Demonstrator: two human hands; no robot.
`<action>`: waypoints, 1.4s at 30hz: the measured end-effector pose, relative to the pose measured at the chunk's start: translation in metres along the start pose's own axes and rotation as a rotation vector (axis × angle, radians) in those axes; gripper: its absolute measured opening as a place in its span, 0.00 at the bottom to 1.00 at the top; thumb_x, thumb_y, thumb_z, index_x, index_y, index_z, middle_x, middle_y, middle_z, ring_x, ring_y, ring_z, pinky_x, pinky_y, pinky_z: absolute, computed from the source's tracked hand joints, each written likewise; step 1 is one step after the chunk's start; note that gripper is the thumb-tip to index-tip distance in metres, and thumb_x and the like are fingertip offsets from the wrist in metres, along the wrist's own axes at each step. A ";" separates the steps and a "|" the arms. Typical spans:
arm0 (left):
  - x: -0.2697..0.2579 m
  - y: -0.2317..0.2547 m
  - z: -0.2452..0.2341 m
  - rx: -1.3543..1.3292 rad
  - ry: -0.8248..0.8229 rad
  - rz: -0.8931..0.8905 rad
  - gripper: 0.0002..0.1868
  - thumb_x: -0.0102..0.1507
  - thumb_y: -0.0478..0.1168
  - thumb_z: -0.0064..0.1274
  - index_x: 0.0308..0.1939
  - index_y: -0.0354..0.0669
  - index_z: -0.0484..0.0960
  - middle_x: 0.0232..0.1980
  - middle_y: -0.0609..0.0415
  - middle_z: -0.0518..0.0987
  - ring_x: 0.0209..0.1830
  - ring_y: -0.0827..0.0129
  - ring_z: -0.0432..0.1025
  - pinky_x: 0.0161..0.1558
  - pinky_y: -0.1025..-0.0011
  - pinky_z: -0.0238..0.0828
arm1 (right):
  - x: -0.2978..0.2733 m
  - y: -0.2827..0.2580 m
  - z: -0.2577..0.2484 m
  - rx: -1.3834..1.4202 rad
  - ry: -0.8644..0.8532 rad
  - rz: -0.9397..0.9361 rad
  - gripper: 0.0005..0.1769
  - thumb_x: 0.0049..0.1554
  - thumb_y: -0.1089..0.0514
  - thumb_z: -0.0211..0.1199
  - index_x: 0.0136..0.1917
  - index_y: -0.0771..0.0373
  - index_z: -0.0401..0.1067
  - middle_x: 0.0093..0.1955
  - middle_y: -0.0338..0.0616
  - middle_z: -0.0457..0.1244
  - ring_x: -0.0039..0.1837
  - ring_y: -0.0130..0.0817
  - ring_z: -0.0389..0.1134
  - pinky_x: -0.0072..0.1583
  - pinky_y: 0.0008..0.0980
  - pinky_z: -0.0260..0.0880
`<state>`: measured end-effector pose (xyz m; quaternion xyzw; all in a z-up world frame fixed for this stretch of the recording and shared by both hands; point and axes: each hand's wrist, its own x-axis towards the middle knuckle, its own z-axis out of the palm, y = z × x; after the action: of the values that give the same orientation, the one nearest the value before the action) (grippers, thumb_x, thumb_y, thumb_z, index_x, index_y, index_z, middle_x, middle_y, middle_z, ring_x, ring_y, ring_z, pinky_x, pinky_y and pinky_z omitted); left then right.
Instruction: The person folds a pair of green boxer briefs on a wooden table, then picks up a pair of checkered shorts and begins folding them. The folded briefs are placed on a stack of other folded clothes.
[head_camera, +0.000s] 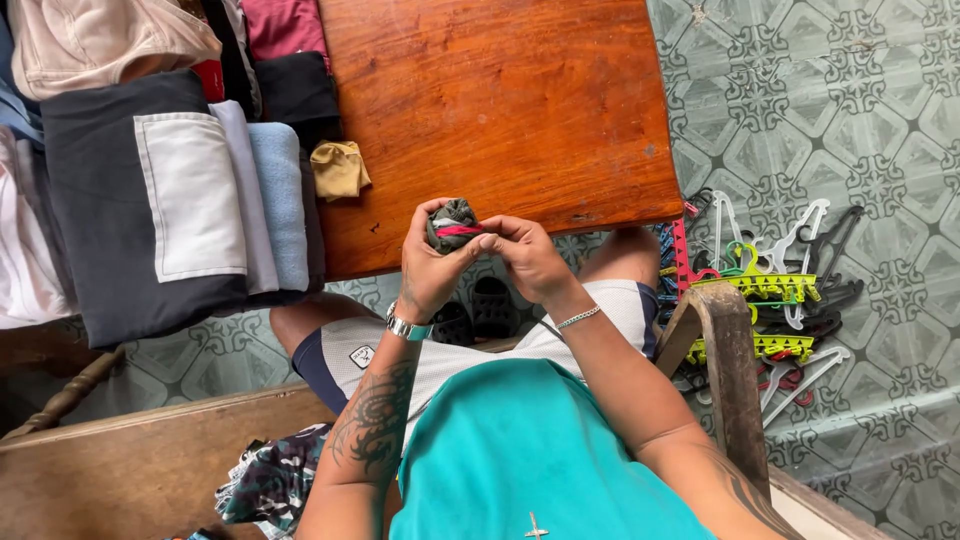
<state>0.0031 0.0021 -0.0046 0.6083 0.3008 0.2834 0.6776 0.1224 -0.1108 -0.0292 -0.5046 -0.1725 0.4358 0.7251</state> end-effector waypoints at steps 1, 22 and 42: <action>0.002 0.000 0.001 0.000 -0.001 0.000 0.40 0.48 0.42 0.81 0.61 0.40 0.77 0.45 0.42 0.84 0.46 0.64 0.80 0.50 0.66 0.78 | -0.003 -0.013 0.008 0.000 0.001 0.000 0.10 0.59 0.65 0.66 0.53 0.71 0.76 0.41 0.42 0.71 0.46 0.22 0.72 0.51 0.20 0.72; -0.004 -0.042 0.014 -0.798 -0.071 -0.076 0.19 0.71 0.42 0.52 0.60 0.31 0.75 0.48 0.37 0.83 0.49 0.57 0.80 0.54 0.57 0.79 | -0.006 -0.024 0.006 -0.102 -0.061 -0.118 0.08 0.65 0.66 0.58 0.53 0.74 0.73 0.43 0.48 0.65 0.49 0.28 0.68 0.50 0.32 0.74; -0.017 -0.022 0.005 -0.650 -0.190 -0.348 0.25 0.70 0.54 0.52 0.62 0.42 0.72 0.52 0.43 0.82 0.44 0.58 0.81 0.43 0.51 0.85 | -0.027 -0.062 0.019 -0.972 -0.130 -0.842 0.17 0.53 0.64 0.77 0.55 0.65 0.78 0.55 0.50 0.65 0.60 0.50 0.68 0.57 0.44 0.74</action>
<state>-0.0036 -0.0163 -0.0251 0.3249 0.2299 0.1869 0.8982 0.1229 -0.1285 0.0390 -0.6373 -0.5767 0.0160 0.5109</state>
